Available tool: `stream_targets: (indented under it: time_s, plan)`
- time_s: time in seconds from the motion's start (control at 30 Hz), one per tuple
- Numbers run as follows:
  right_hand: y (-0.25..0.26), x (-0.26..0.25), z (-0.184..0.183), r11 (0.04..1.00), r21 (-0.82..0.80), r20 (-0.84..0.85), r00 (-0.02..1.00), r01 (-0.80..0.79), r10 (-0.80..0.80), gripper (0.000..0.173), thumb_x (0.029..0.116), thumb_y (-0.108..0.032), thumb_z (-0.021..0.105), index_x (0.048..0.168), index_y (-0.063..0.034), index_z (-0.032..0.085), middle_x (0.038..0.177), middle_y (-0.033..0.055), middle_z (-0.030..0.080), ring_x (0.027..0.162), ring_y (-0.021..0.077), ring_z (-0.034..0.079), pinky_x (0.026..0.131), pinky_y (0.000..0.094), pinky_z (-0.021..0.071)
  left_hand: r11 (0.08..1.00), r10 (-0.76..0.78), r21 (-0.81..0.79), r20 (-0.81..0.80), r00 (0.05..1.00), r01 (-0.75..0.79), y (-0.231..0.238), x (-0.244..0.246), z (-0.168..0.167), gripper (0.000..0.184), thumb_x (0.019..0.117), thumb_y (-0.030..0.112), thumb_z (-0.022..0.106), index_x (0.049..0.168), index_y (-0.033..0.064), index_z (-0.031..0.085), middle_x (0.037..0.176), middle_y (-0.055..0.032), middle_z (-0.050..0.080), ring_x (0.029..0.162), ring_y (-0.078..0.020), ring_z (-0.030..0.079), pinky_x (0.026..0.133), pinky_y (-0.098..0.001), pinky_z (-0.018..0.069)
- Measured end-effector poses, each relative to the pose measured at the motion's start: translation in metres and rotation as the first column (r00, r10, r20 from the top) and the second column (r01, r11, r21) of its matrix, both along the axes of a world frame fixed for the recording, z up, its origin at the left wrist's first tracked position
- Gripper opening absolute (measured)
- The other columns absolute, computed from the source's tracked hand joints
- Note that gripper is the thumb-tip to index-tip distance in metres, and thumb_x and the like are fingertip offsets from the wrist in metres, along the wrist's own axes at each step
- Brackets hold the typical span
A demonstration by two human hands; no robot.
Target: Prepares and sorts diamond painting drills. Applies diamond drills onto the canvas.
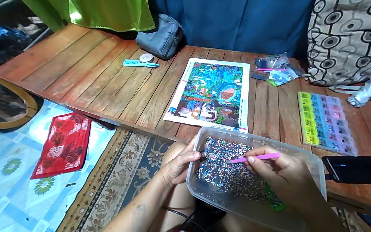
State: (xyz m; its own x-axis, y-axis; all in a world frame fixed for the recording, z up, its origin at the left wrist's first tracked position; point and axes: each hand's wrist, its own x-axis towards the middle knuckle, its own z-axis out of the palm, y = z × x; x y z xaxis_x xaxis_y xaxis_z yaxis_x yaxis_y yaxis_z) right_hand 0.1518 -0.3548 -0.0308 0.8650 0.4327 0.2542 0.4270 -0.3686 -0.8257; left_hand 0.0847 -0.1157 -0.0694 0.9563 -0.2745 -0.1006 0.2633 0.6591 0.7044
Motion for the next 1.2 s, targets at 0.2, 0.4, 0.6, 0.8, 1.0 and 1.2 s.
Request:
stream_targets:
  time_s: [0.2,0.4,0.6,0.8,1.0,1.2]
  plan:
    - [-0.001,-0.003,-0.010,0.983,-0.003,0.052,0.981,-0.185,0.184,0.024,0.0988,-0.032,0.056,0.095,-0.0142,0.072,0.074,-0.0090,0.066,0.065,-0.0074,0.061,0.060,0.0095,0.0512,1.000,0.008,0.009,0.015,1.000,-0.008,-0.001,-0.001,-0.002,0.062,0.0851,0.042,0.078,0.139,0.0343,0.048,0.114,0.0093,0.069,0.097,-0.0028,0.069,0.082,-0.0220,0.0582]
    - [0.000,-0.002,-0.013,0.969,-0.018,0.125,0.961,-0.247,0.247,0.029,0.1010,-0.033,0.055,0.094,-0.0102,0.072,0.074,-0.0052,0.068,0.067,-0.0080,0.061,0.062,0.0085,0.0508,0.995,0.038,0.094,0.020,0.999,-0.040,-0.004,-0.001,0.001,0.069,0.0839,0.048,0.076,0.142,0.0333,0.042,0.115,0.0112,0.067,0.095,0.0000,0.067,0.080,-0.0198,0.0573]
    - [-0.001,-0.004,-0.007,0.977,-0.058,0.185,0.959,-0.205,0.213,0.030,0.1014,-0.030,0.054,0.093,-0.0074,0.072,0.076,-0.0012,0.069,0.067,-0.0058,0.061,0.063,0.0096,0.0507,0.992,0.077,0.105,0.006,0.997,-0.077,-0.007,0.005,0.003,0.064,0.0858,0.050,0.072,0.141,0.0334,0.045,0.111,0.0089,0.068,0.091,-0.0014,0.068,0.076,-0.0208,0.0580]
    - [0.003,-0.014,0.004,0.983,-0.099,0.170,0.971,-0.154,0.169,0.028,0.1007,-0.023,0.055,0.096,-0.0013,0.073,0.076,0.0051,0.070,0.067,-0.0014,0.062,0.064,0.0115,0.0502,0.963,0.199,0.197,-0.054,0.979,-0.185,-0.015,0.012,0.018,0.058,0.0884,0.047,0.063,0.141,0.0297,0.046,0.104,0.0083,0.067,0.085,-0.0011,0.067,0.073,-0.0201,0.0574]
    - [0.009,-0.021,0.004,0.980,-0.139,0.120,0.980,-0.142,0.159,0.025,0.0989,-0.019,0.056,0.095,-0.0006,0.073,0.076,0.0055,0.070,0.067,0.0009,0.062,0.065,0.0133,0.0508,0.955,0.213,0.219,-0.046,0.976,-0.198,-0.015,0.010,0.015,0.061,0.0877,0.044,0.063,0.144,0.0293,0.045,0.106,0.0059,0.068,0.086,-0.0035,0.068,0.074,-0.0229,0.0582]
    - [0.014,-0.024,0.006,0.980,-0.156,0.113,0.983,-0.125,0.143,0.023,0.0971,-0.015,0.057,0.095,0.0008,0.073,0.074,0.0054,0.069,0.065,0.0004,0.062,0.064,0.0134,0.0514,0.961,0.210,0.197,-0.048,0.977,-0.197,-0.016,0.009,0.011,0.062,0.0876,0.043,0.064,0.144,0.0281,0.043,0.107,0.0057,0.066,0.087,-0.0028,0.067,0.075,-0.0223,0.0569]
